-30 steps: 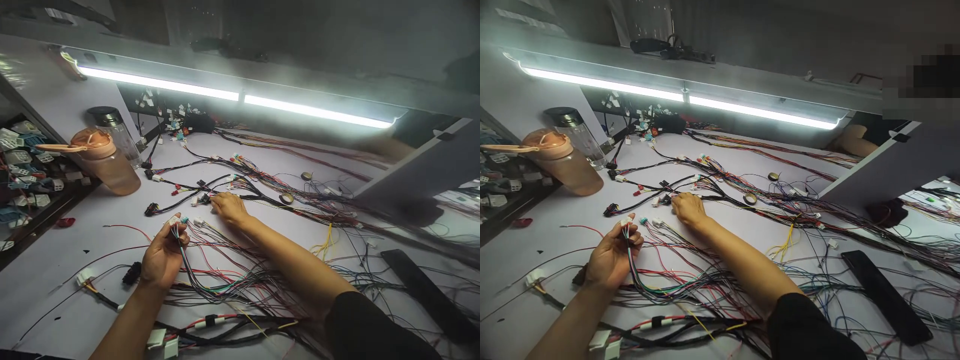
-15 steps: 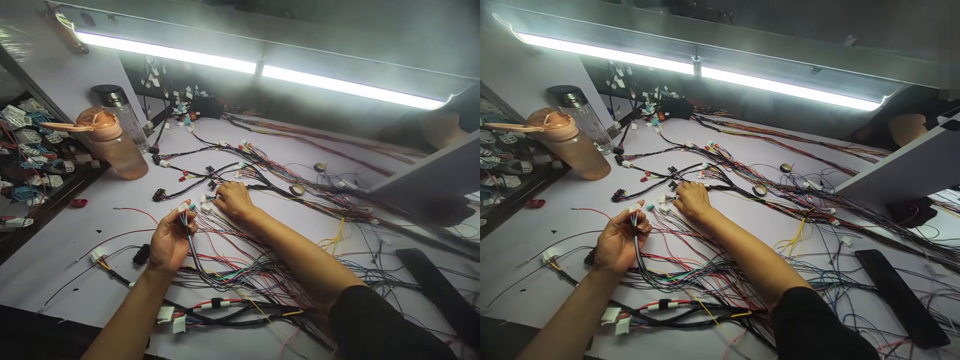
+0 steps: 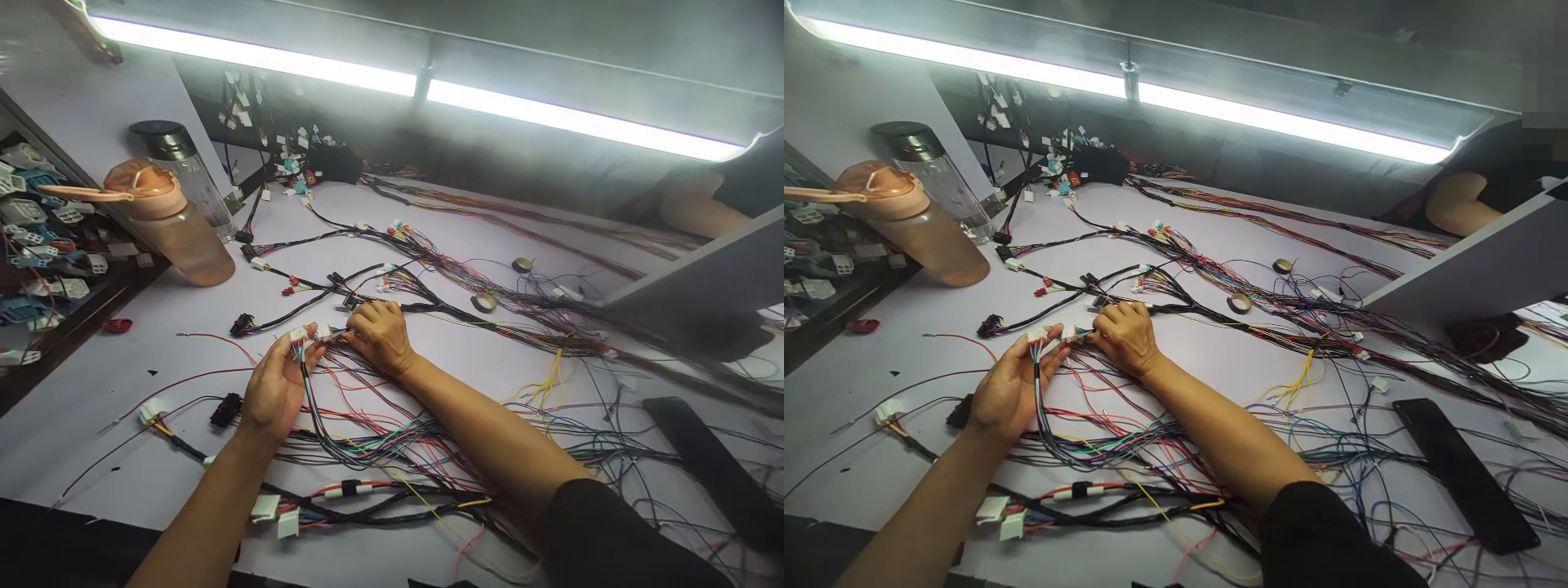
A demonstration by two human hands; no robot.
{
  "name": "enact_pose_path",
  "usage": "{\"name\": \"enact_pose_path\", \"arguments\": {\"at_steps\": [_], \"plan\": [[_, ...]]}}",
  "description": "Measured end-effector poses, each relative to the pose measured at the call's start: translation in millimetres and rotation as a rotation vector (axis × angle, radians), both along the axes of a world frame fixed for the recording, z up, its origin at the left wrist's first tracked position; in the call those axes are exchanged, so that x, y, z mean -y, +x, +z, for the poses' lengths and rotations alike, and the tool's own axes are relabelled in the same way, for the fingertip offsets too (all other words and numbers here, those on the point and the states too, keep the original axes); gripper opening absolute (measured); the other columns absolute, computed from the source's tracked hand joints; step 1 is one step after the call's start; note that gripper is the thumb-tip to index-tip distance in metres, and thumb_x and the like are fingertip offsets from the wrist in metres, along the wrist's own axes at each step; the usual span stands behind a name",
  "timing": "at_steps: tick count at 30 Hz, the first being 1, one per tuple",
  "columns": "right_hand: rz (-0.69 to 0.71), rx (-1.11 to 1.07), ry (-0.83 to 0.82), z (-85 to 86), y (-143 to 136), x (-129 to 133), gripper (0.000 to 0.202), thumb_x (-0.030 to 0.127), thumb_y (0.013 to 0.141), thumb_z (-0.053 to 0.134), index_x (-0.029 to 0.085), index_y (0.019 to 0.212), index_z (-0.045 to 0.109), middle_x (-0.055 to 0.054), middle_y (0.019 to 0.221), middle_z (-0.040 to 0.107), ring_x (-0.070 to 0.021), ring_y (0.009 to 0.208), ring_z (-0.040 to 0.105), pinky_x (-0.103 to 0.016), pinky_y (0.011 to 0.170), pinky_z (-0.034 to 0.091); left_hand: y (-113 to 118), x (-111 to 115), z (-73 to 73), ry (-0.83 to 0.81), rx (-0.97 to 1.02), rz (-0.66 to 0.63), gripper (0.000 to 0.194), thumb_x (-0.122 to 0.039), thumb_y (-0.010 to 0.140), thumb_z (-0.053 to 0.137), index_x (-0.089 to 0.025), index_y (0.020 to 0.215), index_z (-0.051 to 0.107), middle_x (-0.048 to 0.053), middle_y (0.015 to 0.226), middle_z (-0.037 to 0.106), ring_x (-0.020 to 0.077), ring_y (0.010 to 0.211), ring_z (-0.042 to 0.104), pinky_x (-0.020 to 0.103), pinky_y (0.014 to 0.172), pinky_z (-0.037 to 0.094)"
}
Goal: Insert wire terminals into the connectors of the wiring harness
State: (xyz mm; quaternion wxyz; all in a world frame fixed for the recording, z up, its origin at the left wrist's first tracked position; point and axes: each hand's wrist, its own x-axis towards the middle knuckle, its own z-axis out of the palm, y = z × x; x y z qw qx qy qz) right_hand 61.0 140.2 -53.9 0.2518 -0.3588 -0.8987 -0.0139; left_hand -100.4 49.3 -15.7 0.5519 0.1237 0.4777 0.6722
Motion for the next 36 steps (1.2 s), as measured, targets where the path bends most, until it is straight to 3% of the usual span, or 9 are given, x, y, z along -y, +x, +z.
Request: {"name": "enact_pose_path", "arguments": {"at_steps": [7, 11, 18, 30, 36], "plan": [[0.129, -0.061, -0.021, -3.2, 1.5, -2.0, 0.036, 0.052, 0.096, 0.049, 0.022, 0.101, 0.068, -0.003, 0.101, 0.072, -0.0179, 0.086, 0.053, -0.038, 0.08, 0.026, -2.3, -2.3, -6.9, 0.013, -0.02, -0.007, 0.02, -0.024, 0.089, 0.055, -0.011, 0.085, 0.068, 0.013, 0.118, 0.067, 0.0244, 0.109, 0.064, 0.035, 0.095, 0.055], [0.172, -0.103, -0.082, -5.8, 2.0, -4.7, 0.035, 0.05, 0.098, 0.048, 0.024, 0.103, 0.07, -0.004, 0.105, 0.073, -0.0179, 0.088, 0.054, -0.038, 0.081, 0.026, -2.6, -5.0, -10.6, -0.006, -0.028, 0.014, 0.02, -0.023, 0.089, 0.055, -0.011, 0.091, 0.07, 0.013, 0.119, 0.067, 0.0249, 0.113, 0.062, 0.034, 0.094, 0.055], [0.177, -0.122, -0.08, -8.9, 1.0, -9.2, 0.03, 0.046, 0.098, 0.05, 0.025, 0.095, 0.071, -0.001, 0.099, 0.074, -0.0175, 0.084, 0.053, -0.037, 0.079, 0.025, -3.0, -7.6, -16.6, -0.006, -0.088, -0.013, 0.016, -0.021, 0.085, 0.059, -0.011, 0.084, 0.071, 0.013, 0.123, 0.065, 0.026, 0.118, 0.059, 0.034, 0.097, 0.054], [0.152, -0.17, -0.132, -5.4, 3.5, -7.3, 0.028, 0.046, 0.096, 0.053, 0.025, 0.104, 0.069, -0.002, 0.105, 0.072, -0.0192, 0.095, 0.051, -0.038, 0.087, 0.025, 1.1, -6.7, -9.1, 0.051, -0.122, -0.026, 0.017, -0.025, 0.083, 0.063, -0.012, 0.085, 0.072, 0.014, 0.122, 0.065, 0.0272, 0.116, 0.06, 0.035, 0.097, 0.054], [0.096, -0.277, -0.227, -0.4, 1.1, -7.5, 0.023, 0.043, 0.095, 0.057, 0.024, 0.095, 0.07, 0.0, 0.098, 0.072, -0.0178, 0.096, 0.052, -0.037, 0.091, 0.021, 1.3, -3.7, -10.6, 0.133, -0.205, -0.066, 0.015, -0.025, 0.084, 0.062, -0.015, 0.083, 0.073, 0.011, 0.125, 0.065, 0.0276, 0.122, 0.056, 0.039, 0.102, 0.05]]}}
